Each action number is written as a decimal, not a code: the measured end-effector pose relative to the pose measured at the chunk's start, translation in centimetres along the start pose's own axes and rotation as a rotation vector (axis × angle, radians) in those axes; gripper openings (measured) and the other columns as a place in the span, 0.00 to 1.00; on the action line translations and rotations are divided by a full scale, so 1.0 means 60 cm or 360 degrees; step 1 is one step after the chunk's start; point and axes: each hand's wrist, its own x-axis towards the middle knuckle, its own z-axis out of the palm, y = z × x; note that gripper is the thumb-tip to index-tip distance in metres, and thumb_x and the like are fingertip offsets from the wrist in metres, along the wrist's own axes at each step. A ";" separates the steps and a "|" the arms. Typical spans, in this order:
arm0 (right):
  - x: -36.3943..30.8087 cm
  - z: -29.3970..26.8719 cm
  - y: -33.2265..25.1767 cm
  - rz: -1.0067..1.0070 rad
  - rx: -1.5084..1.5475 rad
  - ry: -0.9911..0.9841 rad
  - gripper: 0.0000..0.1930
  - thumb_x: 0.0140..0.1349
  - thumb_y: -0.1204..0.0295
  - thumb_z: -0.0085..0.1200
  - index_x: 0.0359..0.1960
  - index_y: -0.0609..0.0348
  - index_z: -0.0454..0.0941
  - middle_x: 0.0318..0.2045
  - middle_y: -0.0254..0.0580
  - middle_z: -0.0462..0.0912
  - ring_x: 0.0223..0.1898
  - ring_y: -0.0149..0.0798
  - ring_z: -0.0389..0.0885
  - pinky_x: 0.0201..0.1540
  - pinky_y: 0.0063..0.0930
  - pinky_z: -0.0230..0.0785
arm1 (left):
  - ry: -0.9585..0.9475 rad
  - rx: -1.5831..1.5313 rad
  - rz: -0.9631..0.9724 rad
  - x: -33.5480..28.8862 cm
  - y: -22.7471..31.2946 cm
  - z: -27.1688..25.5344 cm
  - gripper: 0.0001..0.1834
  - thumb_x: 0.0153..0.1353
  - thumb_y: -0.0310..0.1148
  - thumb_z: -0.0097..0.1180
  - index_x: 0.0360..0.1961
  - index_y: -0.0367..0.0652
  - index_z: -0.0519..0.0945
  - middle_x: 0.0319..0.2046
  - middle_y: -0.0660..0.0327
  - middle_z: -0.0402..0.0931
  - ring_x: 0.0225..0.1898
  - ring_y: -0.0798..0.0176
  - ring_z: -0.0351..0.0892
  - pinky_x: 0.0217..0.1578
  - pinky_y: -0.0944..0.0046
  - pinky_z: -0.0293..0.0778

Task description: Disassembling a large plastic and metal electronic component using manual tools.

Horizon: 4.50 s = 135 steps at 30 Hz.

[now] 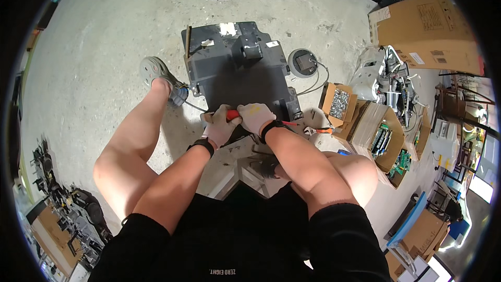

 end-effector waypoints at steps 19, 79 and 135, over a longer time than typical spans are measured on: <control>0.073 -0.074 -0.099 -0.0041 -0.0272 0.0135 0.12 0.68 0.67 0.52 0.41 0.51 0.90 0.41 0.43 0.91 0.45 0.44 0.90 0.47 0.39 0.82 | 0.0456 -0.0141 -0.0103 -0.011 -0.037 -0.064 0.28 0.68 0.36 0.60 0.63 0.33 0.70 0.56 0.38 0.77 0.58 0.40 0.79 0.58 0.52 0.74; 0.120 -0.134 -0.118 -0.0293 -0.0521 -0.0280 0.11 0.62 0.70 0.57 0.44 0.55 0.86 0.41 0.48 0.90 0.45 0.51 0.89 0.46 0.45 0.80 | 0.0897 -0.0767 0.0073 0.030 0.129 -0.221 0.26 0.68 0.44 0.52 0.21 0.31 0.72 0.17 0.45 0.67 0.18 0.48 0.67 0.25 0.52 0.64; -0.034 0.115 -0.011 0.0023 0.0243 0.0309 0.14 0.64 0.62 0.52 0.46 0.53 0.84 0.41 0.48 0.89 0.45 0.54 0.87 0.47 0.45 0.79 | 0.0164 0.0144 0.1066 -0.045 0.179 -0.095 0.13 0.57 0.24 0.60 0.45 0.39 0.82 0.42 0.51 0.82 0.47 0.42 0.80 0.52 0.46 0.74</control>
